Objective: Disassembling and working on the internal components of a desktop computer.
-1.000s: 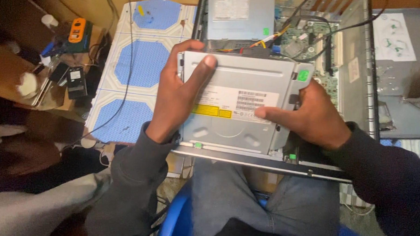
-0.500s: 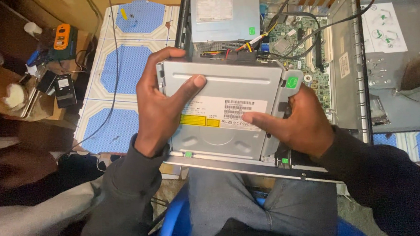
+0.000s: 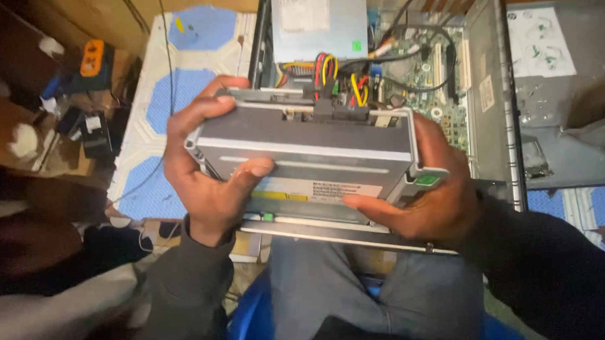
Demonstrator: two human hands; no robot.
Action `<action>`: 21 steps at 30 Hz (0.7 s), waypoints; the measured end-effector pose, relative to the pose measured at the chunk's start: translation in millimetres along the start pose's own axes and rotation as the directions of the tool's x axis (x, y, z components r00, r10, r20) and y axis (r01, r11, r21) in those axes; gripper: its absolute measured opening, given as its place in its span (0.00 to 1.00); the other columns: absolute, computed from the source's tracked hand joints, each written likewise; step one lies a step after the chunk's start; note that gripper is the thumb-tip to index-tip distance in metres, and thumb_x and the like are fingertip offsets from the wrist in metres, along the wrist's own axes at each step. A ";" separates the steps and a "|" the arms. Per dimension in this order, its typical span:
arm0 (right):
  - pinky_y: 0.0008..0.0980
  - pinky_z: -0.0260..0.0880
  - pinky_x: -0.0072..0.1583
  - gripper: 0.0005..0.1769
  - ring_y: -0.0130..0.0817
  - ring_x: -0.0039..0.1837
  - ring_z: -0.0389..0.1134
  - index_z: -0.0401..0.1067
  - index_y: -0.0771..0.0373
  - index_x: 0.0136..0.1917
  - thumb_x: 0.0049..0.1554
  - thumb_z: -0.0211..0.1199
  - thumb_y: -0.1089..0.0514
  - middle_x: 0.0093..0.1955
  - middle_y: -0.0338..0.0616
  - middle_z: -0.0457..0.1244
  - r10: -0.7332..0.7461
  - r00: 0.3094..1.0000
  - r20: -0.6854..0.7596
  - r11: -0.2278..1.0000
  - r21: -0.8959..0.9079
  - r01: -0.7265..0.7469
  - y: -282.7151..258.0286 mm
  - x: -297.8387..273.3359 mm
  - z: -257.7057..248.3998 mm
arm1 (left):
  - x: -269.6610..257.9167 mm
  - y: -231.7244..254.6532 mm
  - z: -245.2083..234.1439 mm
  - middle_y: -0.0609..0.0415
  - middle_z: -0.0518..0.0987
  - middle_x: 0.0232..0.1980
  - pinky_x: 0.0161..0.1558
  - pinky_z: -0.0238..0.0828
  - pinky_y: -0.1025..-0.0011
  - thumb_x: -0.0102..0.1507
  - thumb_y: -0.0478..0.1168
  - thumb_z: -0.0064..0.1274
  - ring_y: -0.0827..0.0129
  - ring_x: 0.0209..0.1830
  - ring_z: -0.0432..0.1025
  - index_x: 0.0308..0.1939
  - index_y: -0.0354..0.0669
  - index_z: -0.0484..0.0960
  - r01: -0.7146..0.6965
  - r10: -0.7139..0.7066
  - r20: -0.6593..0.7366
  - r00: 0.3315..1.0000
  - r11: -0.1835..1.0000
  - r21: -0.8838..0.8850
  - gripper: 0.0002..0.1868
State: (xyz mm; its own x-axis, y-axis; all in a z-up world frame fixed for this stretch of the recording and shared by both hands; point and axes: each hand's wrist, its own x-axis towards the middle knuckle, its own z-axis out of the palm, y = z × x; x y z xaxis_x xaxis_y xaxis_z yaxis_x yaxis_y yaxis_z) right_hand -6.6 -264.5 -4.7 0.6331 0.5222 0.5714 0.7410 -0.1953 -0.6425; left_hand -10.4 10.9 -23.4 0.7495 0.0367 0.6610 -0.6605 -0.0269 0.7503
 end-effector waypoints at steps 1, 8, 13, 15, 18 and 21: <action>0.43 0.79 0.61 0.47 0.45 0.58 0.76 0.52 0.77 0.72 0.52 0.77 0.57 0.56 0.60 0.69 0.083 0.996 0.018 0.996 0.017 -0.083 -4.2 2.0 -2.4 | -0.9 1.0 -0.9 0.39 0.75 0.67 0.66 0.76 0.64 0.64 0.56 0.68 0.61 0.66 0.73 0.64 0.46 0.71 0.016 -0.016 -0.002 1.000 0.999 0.037 0.33; 0.38 0.82 0.59 0.45 0.40 0.57 0.77 0.55 0.75 0.73 0.53 0.74 0.55 0.57 0.57 0.70 0.116 0.992 0.048 0.991 0.058 -0.119 2.6 -1.3 -8.5 | -8.1 4.6 -7.1 0.38 0.72 0.69 0.71 0.66 0.63 0.72 0.57 0.59 0.60 0.67 0.69 0.68 0.40 0.71 0.125 -0.125 0.014 0.992 0.992 0.000 0.31; 0.39 0.79 0.59 0.47 0.41 0.58 0.75 0.54 0.75 0.73 0.50 0.75 0.56 0.58 0.57 0.68 0.201 0.979 0.037 0.980 0.006 -0.201 0.8 -7.6 -8.1 | 3.4 23.6 -9.2 0.36 0.70 0.73 0.77 0.62 0.56 0.67 0.68 0.54 0.53 0.74 0.67 0.79 0.36 0.59 0.341 -0.337 0.066 0.939 0.938 -0.061 0.50; 0.39 0.79 0.59 0.48 0.39 0.57 0.75 0.54 0.75 0.72 0.48 0.76 0.55 0.58 0.57 0.67 0.255 0.966 0.046 0.967 -0.014 -0.254 0.9 -7.5 -8.8 | 3.2 23.6 -9.6 0.35 0.69 0.75 0.78 0.58 0.55 0.64 0.71 0.53 0.50 0.76 0.65 0.80 0.34 0.54 0.419 -0.408 0.102 0.907 0.899 -0.128 0.56; 0.41 0.76 0.63 0.51 0.41 0.60 0.72 0.53 0.74 0.73 0.46 0.78 0.56 0.60 0.57 0.65 0.194 0.979 0.066 0.980 0.035 -0.196 3.6 -6.8 -7.6 | 0.7 19.1 -10.5 0.35 0.69 0.73 0.79 0.56 0.54 0.63 0.76 0.48 0.49 0.78 0.63 0.82 0.32 0.54 0.444 -0.440 0.131 0.888 0.896 -0.004 0.60; 0.40 0.76 0.65 0.53 0.40 0.63 0.72 0.51 0.73 0.73 0.46 0.80 0.55 0.62 0.56 0.65 0.159 0.985 0.062 0.984 0.073 -0.164 4.0 -6.0 -5.5 | -1.4 13.4 -9.5 0.34 0.68 0.73 0.78 0.56 0.53 0.63 0.76 0.47 0.47 0.78 0.63 0.81 0.31 0.54 0.458 -0.457 0.112 0.883 0.889 0.012 0.60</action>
State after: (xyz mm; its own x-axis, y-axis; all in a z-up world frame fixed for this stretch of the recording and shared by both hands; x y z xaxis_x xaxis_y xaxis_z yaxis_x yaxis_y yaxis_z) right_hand -6.2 -273.0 -8.0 0.7278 0.5352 0.4287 0.6090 -0.2170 -0.7629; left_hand -20.7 20.0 -14.3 0.9682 -0.0670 0.2412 -0.2429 -0.0188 0.9699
